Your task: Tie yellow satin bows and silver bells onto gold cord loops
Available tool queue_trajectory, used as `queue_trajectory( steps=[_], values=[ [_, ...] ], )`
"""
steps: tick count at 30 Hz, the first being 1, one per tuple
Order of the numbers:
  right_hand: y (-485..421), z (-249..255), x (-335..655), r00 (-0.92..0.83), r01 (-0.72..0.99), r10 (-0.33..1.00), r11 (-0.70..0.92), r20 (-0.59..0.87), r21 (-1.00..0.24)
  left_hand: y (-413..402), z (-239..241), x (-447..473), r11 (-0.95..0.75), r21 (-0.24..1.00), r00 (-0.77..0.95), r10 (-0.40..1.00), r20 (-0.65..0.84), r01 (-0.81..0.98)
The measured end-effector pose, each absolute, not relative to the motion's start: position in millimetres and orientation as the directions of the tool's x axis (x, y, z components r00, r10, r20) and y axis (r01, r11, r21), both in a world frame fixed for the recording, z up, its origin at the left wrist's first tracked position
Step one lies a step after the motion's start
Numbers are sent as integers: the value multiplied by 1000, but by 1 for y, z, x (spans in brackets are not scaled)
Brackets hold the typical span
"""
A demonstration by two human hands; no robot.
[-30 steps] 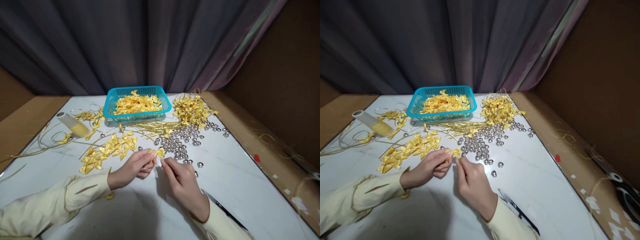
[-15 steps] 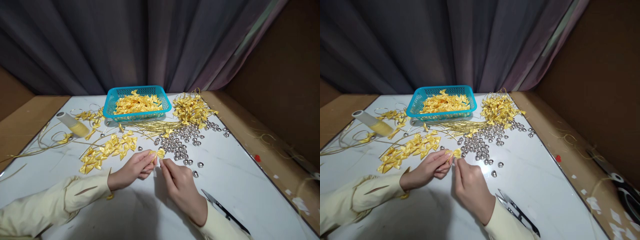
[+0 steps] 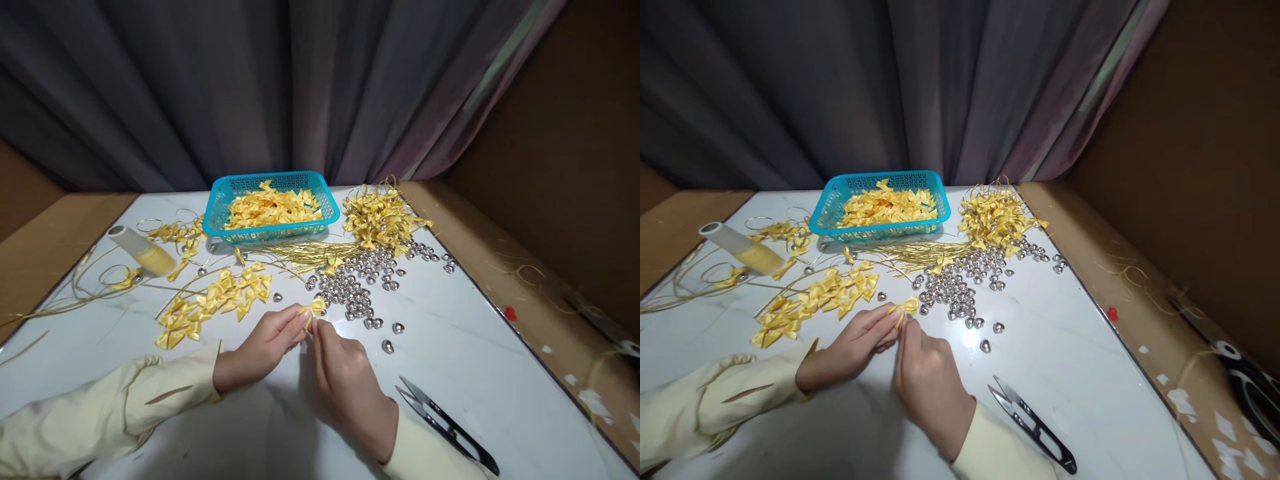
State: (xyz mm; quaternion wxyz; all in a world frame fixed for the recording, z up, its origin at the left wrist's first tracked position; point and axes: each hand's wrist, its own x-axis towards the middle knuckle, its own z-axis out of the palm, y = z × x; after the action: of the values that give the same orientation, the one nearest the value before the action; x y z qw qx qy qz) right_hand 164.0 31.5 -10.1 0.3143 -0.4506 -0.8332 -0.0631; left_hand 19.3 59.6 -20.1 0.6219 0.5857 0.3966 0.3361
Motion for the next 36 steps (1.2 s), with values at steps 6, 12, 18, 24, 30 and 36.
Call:
queue_trajectory(
  steps=[6, 12, 18, 24, 30, 36],
  values=[
    [36, -10, 165, -381, 776, 714, 592, 587, -217, 60, -15, 18, -20, 985, 496, 866, -68, 170],
    [38, -4, 169, -389, 710, 719, 633, 576, -310, 60, -19, 18, -64, 983, 479, 878, -28, 173],
    [35, -1, 175, -406, 663, 779, 611, 478, -434, 57, -22, 14, -243, 923, 425, 900, 99, 300],
    [37, -3, 178, -432, 638, 782, 617, 449, -460, 55, -20, 15, -400, 836, 405, 882, 240, 375],
    [37, -7, 177, -391, 626, 781, 614, 487, -482, 55, -26, 10, -583, 712, 464, 793, 395, 390],
    [36, -10, 176, -370, 599, 789, 606, 491, -523, 56, -30, 7, -687, 592, 521, 718, 463, 422]
  ],
)
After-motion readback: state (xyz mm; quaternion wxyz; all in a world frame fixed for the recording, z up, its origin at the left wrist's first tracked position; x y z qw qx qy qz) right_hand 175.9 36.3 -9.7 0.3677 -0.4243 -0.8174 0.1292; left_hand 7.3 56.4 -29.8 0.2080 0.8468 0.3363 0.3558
